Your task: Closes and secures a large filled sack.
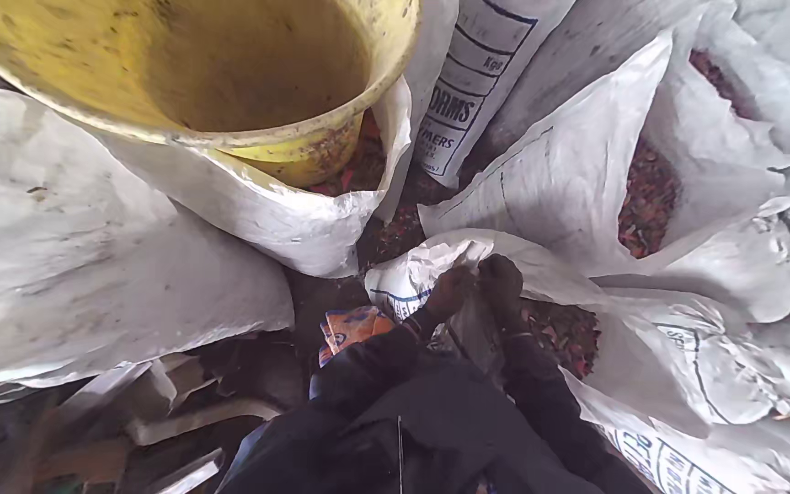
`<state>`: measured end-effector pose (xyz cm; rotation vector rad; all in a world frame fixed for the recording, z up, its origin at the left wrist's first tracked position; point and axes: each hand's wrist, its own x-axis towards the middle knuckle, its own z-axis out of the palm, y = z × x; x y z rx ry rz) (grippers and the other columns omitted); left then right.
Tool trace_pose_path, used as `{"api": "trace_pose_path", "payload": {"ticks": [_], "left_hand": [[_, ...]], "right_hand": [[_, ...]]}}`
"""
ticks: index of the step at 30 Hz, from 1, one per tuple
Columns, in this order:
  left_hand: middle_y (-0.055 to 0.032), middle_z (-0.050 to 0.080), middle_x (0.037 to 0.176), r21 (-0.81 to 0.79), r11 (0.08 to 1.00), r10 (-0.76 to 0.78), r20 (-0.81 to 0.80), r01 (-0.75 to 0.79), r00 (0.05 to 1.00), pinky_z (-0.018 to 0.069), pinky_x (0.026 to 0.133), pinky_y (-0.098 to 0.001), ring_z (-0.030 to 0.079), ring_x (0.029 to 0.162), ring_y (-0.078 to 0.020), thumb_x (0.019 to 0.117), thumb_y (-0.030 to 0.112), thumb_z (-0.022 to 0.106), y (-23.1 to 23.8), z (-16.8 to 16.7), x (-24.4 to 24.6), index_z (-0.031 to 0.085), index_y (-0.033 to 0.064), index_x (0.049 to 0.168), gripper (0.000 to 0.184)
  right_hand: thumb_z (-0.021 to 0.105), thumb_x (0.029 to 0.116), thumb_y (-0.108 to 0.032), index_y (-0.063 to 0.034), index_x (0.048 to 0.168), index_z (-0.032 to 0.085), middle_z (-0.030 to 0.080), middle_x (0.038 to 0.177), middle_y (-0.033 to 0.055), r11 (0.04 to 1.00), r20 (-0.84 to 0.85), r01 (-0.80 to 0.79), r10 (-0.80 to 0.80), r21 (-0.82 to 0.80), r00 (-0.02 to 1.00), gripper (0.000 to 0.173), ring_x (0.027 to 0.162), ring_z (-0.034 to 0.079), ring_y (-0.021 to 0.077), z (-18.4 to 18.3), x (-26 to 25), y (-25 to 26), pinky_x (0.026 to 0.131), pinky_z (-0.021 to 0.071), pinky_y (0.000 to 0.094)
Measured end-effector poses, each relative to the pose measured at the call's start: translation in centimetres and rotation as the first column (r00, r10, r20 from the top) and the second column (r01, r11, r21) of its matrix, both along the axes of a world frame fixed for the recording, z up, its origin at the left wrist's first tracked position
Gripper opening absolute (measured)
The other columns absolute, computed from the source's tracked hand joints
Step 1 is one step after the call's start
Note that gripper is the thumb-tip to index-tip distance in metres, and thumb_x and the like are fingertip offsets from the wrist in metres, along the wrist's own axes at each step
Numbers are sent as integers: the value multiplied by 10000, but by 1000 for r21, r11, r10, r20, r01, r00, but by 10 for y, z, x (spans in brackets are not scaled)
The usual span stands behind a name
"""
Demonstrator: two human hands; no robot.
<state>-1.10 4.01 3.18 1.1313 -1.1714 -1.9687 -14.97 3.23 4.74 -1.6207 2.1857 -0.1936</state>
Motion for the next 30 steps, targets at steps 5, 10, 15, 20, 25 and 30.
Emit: {"api": "trace_pose_path", "payload": {"ticks": [5, 10, 15, 20, 25, 30], "left_hand": [[-208, 660, 912, -190, 974, -80, 223, 124, 971, 489, 841, -359, 608, 845, -218, 1075, 105, 430, 4, 1, 8, 648, -142, 1092, 330], [-289, 688, 1027, -187, 976, -40, 361, 114, 932, 494, 948, -451, 665, 999, -343, 1080, 114, 442, -8, -11, -1, 652, -150, 1150, 345], [-302, 669, 1185, -113, 983, -67, 528, 148, 847, 463, 1054, -493, 642, 1166, -389, 1049, 112, 518, -12, 13, 1, 613, -125, 1260, 331], [-247, 529, 1454, -1, 934, -231, 761, 358, 606, 442, 1101, -539, 540, 1335, -390, 1043, 98, 490, -9, 22, -2, 535, -22, 1413, 392], [-261, 574, 1401, 123, 849, -350, 859, 513, 374, 435, 1049, -637, 552, 1310, -429, 1088, 271, 454, -22, 38, -12, 599, -38, 1335, 421], [-158, 618, 985, 147, 976, 94, 382, -161, 919, 483, 756, -361, 551, 815, -201, 1069, 129, 481, -9, -1, -14, 615, -77, 1173, 266]], "right_hand": [[632, 967, -125, 63, 1041, 712, 685, 1056, 289, 996, -103, -91, 92, 11, 990, 216, 1077, 634, 481, -9, -1, -5, 906, 468, 626], [560, 1041, -206, 14, 1125, 706, 680, 1137, 257, 969, -69, -87, 106, 232, 992, 277, 1156, 600, 464, -8, -11, -35, 927, 446, 634], [473, 1067, -203, 48, 1228, 667, 648, 1249, 293, 956, 12, -107, 108, 272, 994, 356, 1250, 570, 462, 6, -13, -35, 1036, 401, 617], [502, 1057, -187, 69, 1184, 678, 659, 1204, 297, 986, 67, -132, 125, 105, 990, 335, 1218, 582, 473, -6, -17, -19, 1043, 407, 612], [602, 1013, -150, 88, 1054, 724, 677, 1127, 314, 981, 181, -157, 176, -117, 968, 271, 1151, 607, 503, -6, -24, 5, 998, 426, 646], [555, 1001, -221, 9, 1040, 758, 723, 1130, 224, 894, -35, -355, 360, -274, 932, 309, 1152, 640, 430, -13, -23, 37, 1064, 404, 597]]}}
